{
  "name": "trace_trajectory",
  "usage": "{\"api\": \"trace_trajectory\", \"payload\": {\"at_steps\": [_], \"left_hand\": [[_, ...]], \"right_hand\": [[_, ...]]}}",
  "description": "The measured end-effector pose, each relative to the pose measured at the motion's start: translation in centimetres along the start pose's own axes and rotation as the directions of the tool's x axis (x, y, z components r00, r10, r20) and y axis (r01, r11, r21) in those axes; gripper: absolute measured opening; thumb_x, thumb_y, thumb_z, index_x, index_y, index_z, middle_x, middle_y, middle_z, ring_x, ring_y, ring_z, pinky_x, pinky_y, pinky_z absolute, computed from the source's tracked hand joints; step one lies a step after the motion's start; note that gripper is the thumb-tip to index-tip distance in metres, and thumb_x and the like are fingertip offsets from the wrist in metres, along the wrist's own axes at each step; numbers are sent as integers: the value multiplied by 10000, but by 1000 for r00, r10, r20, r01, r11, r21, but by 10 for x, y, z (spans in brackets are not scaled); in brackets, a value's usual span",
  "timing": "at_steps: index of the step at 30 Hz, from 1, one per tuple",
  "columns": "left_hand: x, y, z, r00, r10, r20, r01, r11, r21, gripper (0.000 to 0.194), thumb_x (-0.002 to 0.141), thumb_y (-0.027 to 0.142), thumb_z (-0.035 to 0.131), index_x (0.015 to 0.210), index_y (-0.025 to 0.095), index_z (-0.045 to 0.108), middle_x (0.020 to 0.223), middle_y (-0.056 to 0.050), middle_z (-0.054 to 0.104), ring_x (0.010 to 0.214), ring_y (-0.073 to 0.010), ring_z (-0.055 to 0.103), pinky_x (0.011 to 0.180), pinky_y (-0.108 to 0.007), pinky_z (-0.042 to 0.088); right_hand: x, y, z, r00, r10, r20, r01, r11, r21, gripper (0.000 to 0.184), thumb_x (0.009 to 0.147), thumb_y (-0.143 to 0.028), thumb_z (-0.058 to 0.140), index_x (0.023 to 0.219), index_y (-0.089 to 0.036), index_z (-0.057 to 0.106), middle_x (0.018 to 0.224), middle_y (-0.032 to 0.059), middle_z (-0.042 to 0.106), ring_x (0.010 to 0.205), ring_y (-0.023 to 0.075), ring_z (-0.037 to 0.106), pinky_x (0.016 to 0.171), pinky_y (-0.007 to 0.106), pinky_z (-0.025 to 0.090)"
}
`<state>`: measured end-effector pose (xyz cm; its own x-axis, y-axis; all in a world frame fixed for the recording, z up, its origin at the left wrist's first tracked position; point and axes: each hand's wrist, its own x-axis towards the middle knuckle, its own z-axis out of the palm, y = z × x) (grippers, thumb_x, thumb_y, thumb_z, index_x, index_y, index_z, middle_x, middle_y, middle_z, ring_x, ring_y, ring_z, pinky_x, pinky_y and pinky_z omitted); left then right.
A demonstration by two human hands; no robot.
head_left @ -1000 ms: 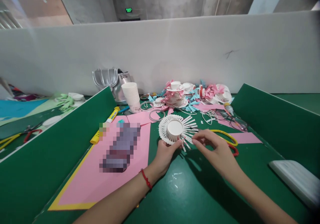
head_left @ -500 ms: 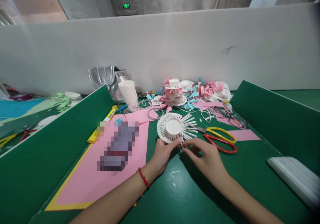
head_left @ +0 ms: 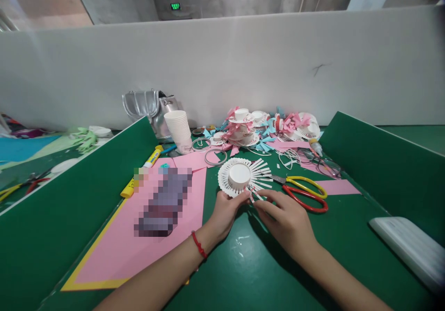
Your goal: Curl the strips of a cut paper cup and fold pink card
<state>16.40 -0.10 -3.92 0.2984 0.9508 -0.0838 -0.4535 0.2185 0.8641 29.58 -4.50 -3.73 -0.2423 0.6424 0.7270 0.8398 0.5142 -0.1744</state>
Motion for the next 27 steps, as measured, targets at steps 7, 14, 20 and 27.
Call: {"api": "trace_trajectory", "payload": {"at_steps": [7, 14, 20, 27], "left_hand": [[-1, 1, 1, 1000, 9, 24, -9, 1000, 16, 165, 654, 178, 657, 803, 109, 647, 769, -47, 625, 729, -139, 543, 736, -283, 420], [-1, 0, -1, 999, 14, 35, -16, 999, 50, 175, 656, 175, 651, 815, 101, 643, 800, -64, 629, 777, -160, 548, 774, -305, 414], [0, -3, -3, 998, 66, 2, -65, 983, 171, 184, 650, 198, 647, 801, 94, 631, 794, -64, 631, 755, -162, 545, 749, -297, 419], [-4, 4, 4, 987, 151, -54, -124, 930, 346, 203, 593, 160, 661, 786, 107, 625, 775, -41, 643, 711, -152, 548, 702, -254, 431]], "right_hand": [[1, 1, -1, 1000, -23, -10, 23, 1000, -20, 150, 763, -84, 516, 784, -184, 626, 938, 76, 650, 761, 167, 585, 633, 261, 432], [0, 1, 0, 1000, -26, 3, 26, 999, -28, 148, 755, -84, 520, 787, -191, 617, 970, 69, 634, 684, 148, 551, 618, 267, 417], [-1, -2, -1, 999, 27, 44, -28, 999, 29, 130, 770, -111, 491, 801, -187, 591, 961, 75, 614, 661, 142, 535, 608, 269, 408], [-1, -9, 0, 973, 210, 95, -221, 965, 138, 110, 796, -154, 446, 799, -183, 552, 750, 48, 627, 676, 169, 555, 612, 279, 415]]}}
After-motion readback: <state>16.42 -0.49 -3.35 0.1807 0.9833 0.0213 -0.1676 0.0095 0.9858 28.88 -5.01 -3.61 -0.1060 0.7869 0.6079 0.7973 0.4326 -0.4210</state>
